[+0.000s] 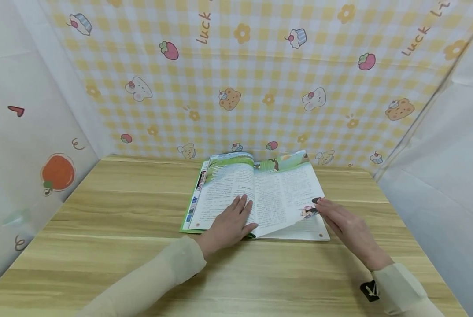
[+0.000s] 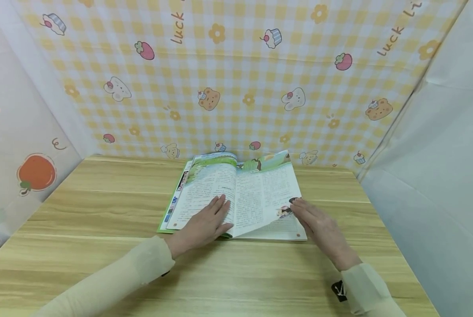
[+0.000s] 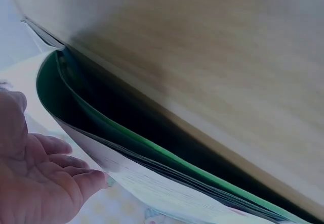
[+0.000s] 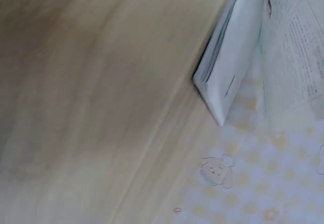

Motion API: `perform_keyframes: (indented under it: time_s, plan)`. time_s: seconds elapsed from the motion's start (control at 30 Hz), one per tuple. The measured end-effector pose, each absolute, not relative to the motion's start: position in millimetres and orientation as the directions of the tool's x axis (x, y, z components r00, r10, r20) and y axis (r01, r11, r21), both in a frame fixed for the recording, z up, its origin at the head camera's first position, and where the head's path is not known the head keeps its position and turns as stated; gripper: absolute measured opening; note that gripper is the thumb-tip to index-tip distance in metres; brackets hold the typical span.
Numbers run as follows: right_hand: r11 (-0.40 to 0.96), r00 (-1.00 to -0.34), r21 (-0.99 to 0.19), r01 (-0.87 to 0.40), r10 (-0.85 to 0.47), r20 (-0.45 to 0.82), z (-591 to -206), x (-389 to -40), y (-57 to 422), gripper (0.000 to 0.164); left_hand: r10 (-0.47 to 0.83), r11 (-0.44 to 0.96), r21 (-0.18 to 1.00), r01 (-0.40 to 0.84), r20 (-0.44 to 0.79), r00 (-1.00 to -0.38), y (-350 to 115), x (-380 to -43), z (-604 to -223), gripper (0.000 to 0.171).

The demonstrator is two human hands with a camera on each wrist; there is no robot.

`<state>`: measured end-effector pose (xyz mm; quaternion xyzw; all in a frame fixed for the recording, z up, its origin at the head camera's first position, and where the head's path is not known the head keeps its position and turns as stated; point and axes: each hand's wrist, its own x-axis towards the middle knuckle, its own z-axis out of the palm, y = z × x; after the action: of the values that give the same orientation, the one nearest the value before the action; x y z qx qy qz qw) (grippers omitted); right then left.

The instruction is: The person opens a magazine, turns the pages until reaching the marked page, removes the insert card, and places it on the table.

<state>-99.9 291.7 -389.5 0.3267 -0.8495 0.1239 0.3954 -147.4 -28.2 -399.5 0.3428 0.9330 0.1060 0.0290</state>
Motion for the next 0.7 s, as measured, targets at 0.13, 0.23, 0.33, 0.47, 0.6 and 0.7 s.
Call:
perform_keyframes:
  time_s: [0.13, 0.23, 0.33, 0.47, 0.6, 0.7]
  plan:
    - [0.725, -0.399, 0.067, -0.686, -0.451, 0.798, -382, -103, 284, 0.041, 0.669, 0.728, 0.195, 0.657, 0.005, -0.743, -13, -145, -396, 0.07]
    - [0.717, -0.37, 0.089, -0.692, -0.457, 0.809, -375, -106, 277, 0.038, 0.687, 0.714, 0.194, 0.673, -0.008, -0.727, -1, -142, -393, 0.07]
    - [0.714, -0.354, 0.102, -0.693, -0.461, 0.814, -369, -108, 270, 0.037, 0.7, 0.704, 0.184, 0.686, -0.015, -0.714, 10, -139, -393, 0.071]
    - [0.718, -0.352, 0.108, -0.688, -0.459, 0.816, -361, -109, 262, 0.036, 0.714, 0.692, 0.143, 0.708, 0.007, -0.7, 21, -135, -395, 0.071]
    - [0.722, -0.35, 0.12, -0.682, -0.466, 0.813, -357, -111, 255, 0.037, 0.709, 0.695, 0.124, 0.708, 0.041, -0.704, 29, -131, -397, 0.07]
    - [0.712, -0.34, 0.121, -0.692, -0.469, 0.815, -356, -112, 252, 0.037, 0.688, 0.713, 0.128, 0.69, 0.062, -0.723, 33, -131, -397, 0.067]
